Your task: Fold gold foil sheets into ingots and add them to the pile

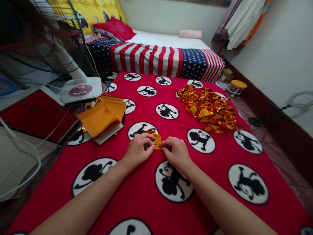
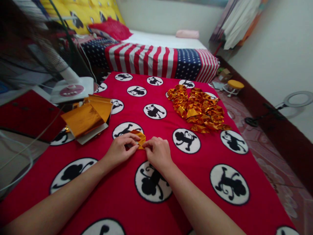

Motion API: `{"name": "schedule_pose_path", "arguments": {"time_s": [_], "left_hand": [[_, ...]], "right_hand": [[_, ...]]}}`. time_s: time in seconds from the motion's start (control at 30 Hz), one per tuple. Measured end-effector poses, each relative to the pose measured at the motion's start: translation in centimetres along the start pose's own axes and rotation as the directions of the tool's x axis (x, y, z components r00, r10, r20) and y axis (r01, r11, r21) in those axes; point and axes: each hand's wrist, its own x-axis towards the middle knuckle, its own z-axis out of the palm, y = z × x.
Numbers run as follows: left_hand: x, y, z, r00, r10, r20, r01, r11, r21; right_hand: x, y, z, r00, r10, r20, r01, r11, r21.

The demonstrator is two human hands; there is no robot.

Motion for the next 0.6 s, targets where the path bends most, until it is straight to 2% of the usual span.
{"name": "schedule_pose_path", "arguments": {"time_s": [0.6], "left_hand": [[-0.10, 0.24, 0.48, 0.998, -0.002, -0.062, 0.006, 0.998, 0.068]], "right_hand": [[0.03, 0.09, 0.15, 1.000, -0.009, -0.005, 0.009, 1.000, 0.002]]}}
